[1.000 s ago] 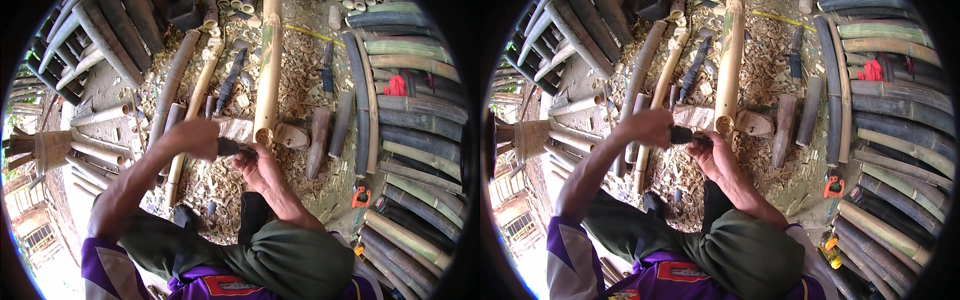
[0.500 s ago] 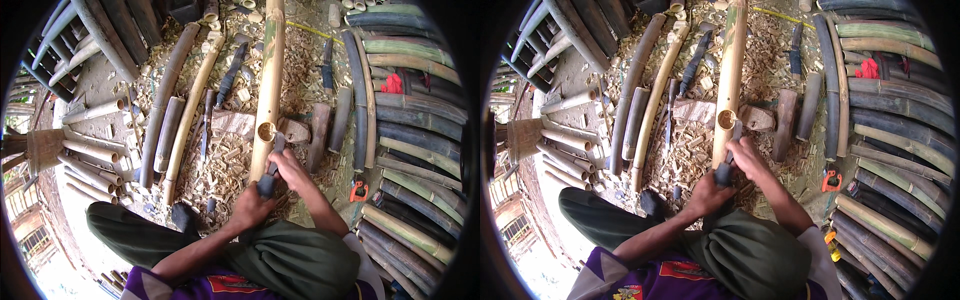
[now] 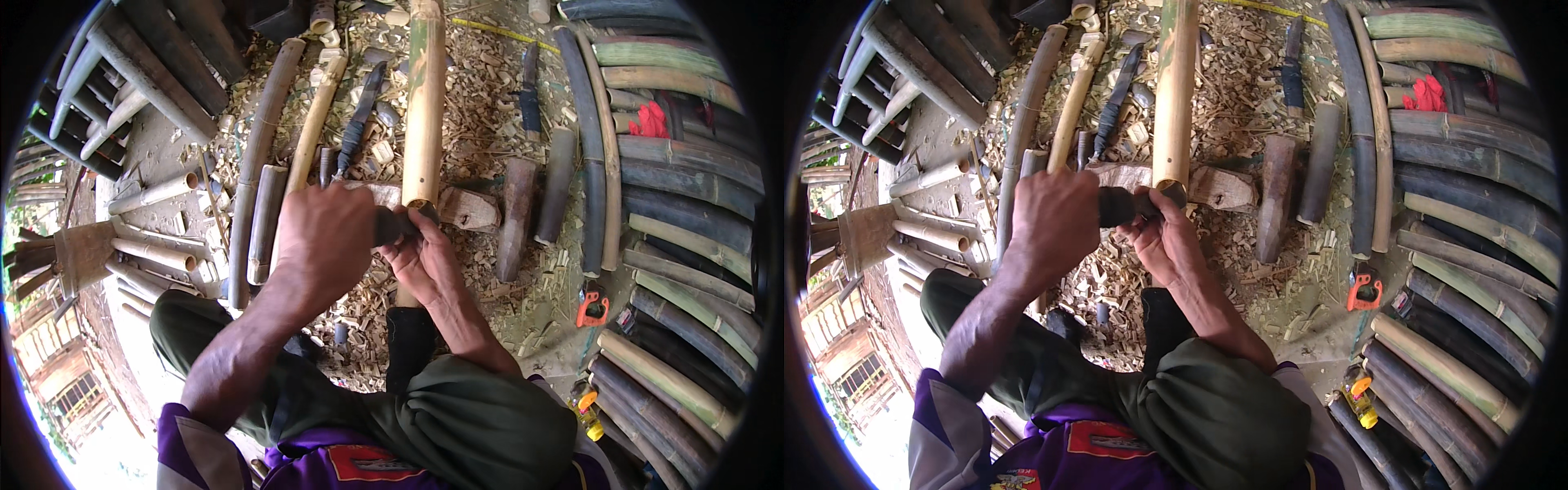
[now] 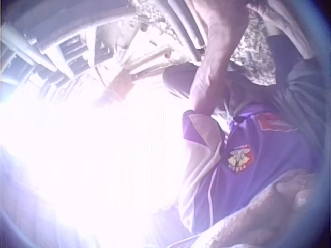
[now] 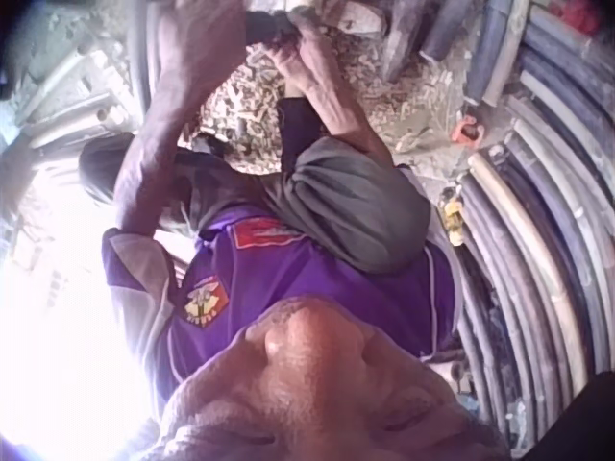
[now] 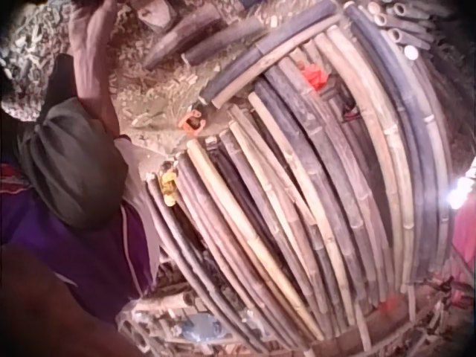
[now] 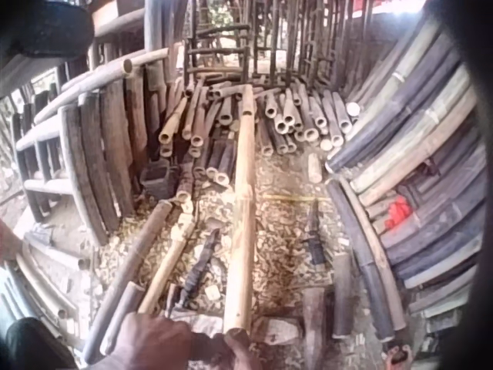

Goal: The person sits on the ground and uses a chisel and wooden mallet to carve and shape a bamboo pole. They repeatedly strike the chisel to remove material, then switch to a knife to refine the edges and interior of the bamboo piece.

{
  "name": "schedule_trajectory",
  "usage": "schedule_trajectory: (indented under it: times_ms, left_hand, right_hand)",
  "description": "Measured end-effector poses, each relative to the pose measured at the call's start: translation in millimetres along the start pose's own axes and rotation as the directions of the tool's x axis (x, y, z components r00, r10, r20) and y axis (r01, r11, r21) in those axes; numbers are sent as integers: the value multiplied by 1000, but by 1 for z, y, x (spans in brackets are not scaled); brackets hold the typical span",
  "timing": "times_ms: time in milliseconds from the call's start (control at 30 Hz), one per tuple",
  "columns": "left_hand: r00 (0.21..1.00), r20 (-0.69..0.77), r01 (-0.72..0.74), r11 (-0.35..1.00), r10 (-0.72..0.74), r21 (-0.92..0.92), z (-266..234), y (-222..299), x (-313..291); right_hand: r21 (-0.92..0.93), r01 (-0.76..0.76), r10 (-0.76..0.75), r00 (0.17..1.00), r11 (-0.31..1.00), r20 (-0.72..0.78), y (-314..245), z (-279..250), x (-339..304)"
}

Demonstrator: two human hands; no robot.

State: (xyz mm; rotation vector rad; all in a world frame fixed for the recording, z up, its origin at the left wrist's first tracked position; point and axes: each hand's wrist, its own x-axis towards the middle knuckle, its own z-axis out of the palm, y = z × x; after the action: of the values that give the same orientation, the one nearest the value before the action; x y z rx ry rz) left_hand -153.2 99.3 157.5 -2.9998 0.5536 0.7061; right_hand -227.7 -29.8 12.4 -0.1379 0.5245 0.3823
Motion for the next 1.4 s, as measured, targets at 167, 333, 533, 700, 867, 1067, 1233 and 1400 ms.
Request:
schedule_trajectory:
  times_ms: [167, 333, 533, 700, 867, 1067, 1233, 1400]
  left_hand:
    - [981, -10, -180, 923, 194, 340, 17, 28, -3]
    - [708, 606, -237, 930, 362, -280, 27, -1, -34]
    - [553, -282, -833, 513, 784, -210, 68, 85, 3]
    - [809, -187, -560, 633, 558, -534, 96, 108, 66]
    - [837, -541, -499, 523, 84, -691, 94, 94, 71]
    - [650, -594, -539, 264, -473, -800, 108, 71, 73]
    - [888, -420, -455, 508, 190, -732, 97, 83, 79]
    - [818, -321, -563, 551, 477, -616, 89, 91, 77]
  right_hand:
    - [80, -63, 73, 989, 995, -131, 6, 1, 2]
    - [-299, -212, 167, 971, 930, -171, 21, -10, -53]
    - [-984, -76, -156, 982, 164, -102, -65, -26, -81]
    - [-725, -71, -234, 964, -685, 127, -140, 21, -56]
    - [-42, 181, 174, 975, -983, 139, -141, 87, 5]
    - [332, 377, 380, 923, -865, -58, -97, 116, 66]
    - [-369, -51, -84, 994, -928, 73, -135, 31, 14]
    - [-725, -241, -371, 929, -646, 22, -143, -4, -9]
